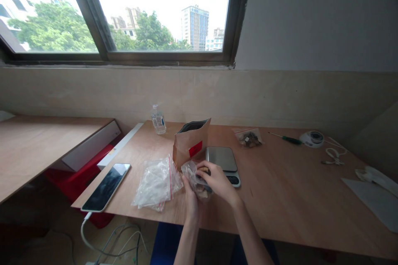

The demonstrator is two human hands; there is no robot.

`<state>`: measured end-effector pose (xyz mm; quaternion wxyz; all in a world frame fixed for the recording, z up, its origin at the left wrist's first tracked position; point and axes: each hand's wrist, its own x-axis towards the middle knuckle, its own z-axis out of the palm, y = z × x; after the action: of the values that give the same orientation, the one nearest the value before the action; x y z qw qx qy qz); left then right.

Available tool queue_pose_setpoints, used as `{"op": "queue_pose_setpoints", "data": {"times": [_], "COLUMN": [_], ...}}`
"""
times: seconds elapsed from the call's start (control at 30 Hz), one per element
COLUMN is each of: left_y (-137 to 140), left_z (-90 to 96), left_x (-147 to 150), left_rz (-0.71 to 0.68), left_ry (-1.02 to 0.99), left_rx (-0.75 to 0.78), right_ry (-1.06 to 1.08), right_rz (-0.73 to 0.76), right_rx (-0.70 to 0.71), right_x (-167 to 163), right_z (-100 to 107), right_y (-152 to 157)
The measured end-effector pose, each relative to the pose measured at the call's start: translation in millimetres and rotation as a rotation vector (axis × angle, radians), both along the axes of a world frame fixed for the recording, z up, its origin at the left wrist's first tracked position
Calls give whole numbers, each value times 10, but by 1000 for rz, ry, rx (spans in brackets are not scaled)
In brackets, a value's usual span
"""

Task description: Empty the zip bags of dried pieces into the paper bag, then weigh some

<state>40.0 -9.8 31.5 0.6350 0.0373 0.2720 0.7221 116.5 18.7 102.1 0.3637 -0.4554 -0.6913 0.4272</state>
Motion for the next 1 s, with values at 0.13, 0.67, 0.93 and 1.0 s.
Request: {"op": "queue_pose_setpoints", "data": {"times": [0.13,0.67,0.93,1.0], "left_y": [-9,-77,-68,-63], "left_z": [29,154,124,99], "left_x": [-16,-219,-258,-257], "left_rz": [-24,-108,-86,-93], "left_ry": [-91,-75,-82,-82], "left_rx": [21,12,0,-26], "right_ry": [-1,377,156,170], "right_rz": [-1,-227,-139,-139], "right_rx": [126,620,852,854], "right_x": [-36,-166,-318,-312], "right_z": [39,650,626,611], "right_y": [40,716,1069,1076]}}
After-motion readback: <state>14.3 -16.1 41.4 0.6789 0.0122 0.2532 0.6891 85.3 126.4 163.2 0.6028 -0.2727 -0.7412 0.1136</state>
